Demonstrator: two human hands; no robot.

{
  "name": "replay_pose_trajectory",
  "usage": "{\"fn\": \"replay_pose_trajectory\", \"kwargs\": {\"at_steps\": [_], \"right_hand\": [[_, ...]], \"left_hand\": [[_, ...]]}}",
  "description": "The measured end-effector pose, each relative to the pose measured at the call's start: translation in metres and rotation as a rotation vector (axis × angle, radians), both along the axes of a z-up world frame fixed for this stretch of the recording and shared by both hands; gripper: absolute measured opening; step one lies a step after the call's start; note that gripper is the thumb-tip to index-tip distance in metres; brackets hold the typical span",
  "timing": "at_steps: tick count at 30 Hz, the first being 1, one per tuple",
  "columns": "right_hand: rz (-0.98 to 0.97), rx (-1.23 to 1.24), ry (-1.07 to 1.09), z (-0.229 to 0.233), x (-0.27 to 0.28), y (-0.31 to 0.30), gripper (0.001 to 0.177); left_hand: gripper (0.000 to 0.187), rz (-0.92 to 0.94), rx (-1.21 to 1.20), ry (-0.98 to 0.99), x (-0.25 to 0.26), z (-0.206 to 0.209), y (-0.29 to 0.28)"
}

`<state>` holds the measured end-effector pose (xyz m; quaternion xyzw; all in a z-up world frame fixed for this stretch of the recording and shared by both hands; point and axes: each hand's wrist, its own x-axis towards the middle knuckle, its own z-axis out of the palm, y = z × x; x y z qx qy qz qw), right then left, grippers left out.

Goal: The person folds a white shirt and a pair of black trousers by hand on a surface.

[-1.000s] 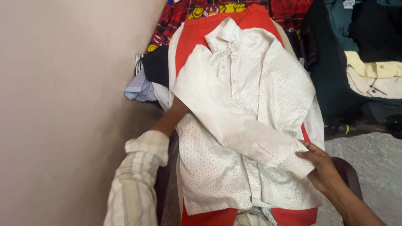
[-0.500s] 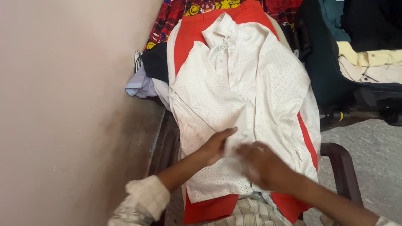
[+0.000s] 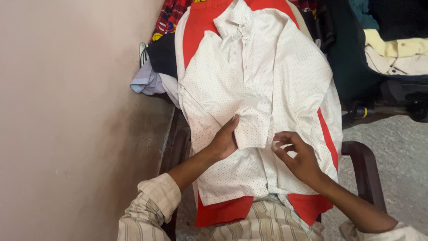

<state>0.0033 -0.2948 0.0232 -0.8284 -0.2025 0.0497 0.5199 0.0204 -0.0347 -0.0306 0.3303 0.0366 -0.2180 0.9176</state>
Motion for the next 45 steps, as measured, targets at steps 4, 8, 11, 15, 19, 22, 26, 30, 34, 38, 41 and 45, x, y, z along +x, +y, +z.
{"fn": "replay_pose_trajectory", "kwargs": {"at_steps": [4, 8, 11, 15, 19, 22, 26, 30, 34, 38, 41, 45], "right_hand": [[-0.043, 0.1, 0.363, -0.019, 0.01, 0.0, 0.025], [-0.137, 0.126, 0.363, -0.026, 0.017, -0.006, 0.022], [-0.159, 0.13, 0.369, -0.029, 0.017, -0.007, 0.023], [-0.067, 0.156, 0.389, -0.041, 0.015, -0.002, 0.025], [-0.009, 0.099, 0.47, -0.049, 0.005, 0.003, 0.029], [0.003, 0.105, 0.457, -0.051, 0.007, 0.004, 0.028], [-0.016, 0.077, 0.426, -0.054, 0.008, 0.002, 0.024], [-0.02, 0.026, 0.436, -0.055, 0.007, -0.001, 0.021], [-0.015, 0.006, 0.371, -0.057, 0.007, 0.001, 0.02], [0.026, 0.055, 0.331, -0.055, 0.005, 0.0, 0.021], [0.047, 0.008, 0.322, -0.047, 0.005, 0.002, 0.023], [-0.023, -0.096, 0.372, -0.045, 0.005, 0.008, 0.025]], "left_hand": [[0.079, -0.135, 0.256, -0.025, 0.001, -0.006, -0.01], [0.059, 0.01, 0.895, -0.135, -0.011, -0.004, -0.017], [0.042, 0.17, 1.291, -0.488, -0.025, 0.006, -0.024], [0.043, -0.007, 1.255, -0.807, -0.053, 0.022, -0.051], [0.04, 0.026, 1.164, -0.653, -0.052, 0.011, -0.052], [0.025, 0.066, 1.138, -0.702, -0.046, -0.003, -0.044], [0.023, 0.041, 1.078, -0.766, -0.043, -0.004, -0.043], [0.027, -0.097, 1.13, -0.65, -0.043, 0.004, -0.044], [0.021, -0.036, 1.069, -0.662, -0.04, 0.002, -0.044], [0.017, -0.034, 1.047, -0.635, -0.04, 0.0, -0.043], [0.016, -0.002, 1.045, -0.659, -0.039, 0.0, -0.042], [0.018, -0.038, 1.053, -0.638, -0.039, -0.001, -0.042]]}}
